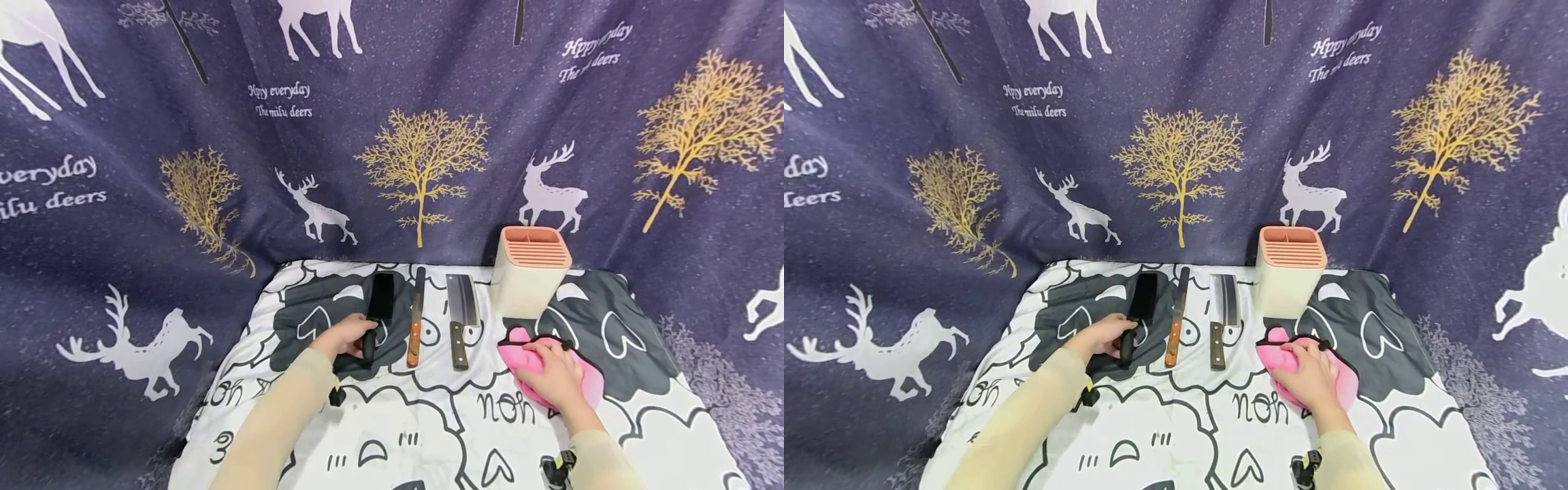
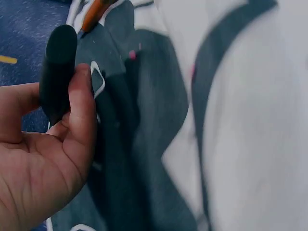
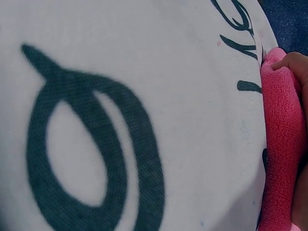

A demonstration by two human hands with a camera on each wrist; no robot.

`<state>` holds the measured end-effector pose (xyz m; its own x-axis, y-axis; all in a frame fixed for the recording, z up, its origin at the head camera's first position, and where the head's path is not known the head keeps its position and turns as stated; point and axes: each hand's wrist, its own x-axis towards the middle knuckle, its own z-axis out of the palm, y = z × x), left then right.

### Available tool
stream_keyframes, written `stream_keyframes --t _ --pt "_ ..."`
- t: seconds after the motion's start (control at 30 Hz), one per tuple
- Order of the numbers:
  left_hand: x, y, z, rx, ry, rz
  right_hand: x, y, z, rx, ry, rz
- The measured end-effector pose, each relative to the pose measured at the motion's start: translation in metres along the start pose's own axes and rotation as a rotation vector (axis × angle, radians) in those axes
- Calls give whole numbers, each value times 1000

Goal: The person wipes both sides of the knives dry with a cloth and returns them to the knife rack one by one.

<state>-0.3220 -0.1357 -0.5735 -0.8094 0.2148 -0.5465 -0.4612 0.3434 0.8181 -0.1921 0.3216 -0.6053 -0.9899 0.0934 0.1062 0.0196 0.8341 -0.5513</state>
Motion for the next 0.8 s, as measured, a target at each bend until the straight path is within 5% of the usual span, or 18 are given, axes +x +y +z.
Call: stream_keyframes --t 0.27,0.8 --pt "3 -13 7 -359 -84 36 -1 1 1 -6 10 -8" --pt "-5 -26 20 -513 -144 132 -2 -1 2 -13 34 -18"
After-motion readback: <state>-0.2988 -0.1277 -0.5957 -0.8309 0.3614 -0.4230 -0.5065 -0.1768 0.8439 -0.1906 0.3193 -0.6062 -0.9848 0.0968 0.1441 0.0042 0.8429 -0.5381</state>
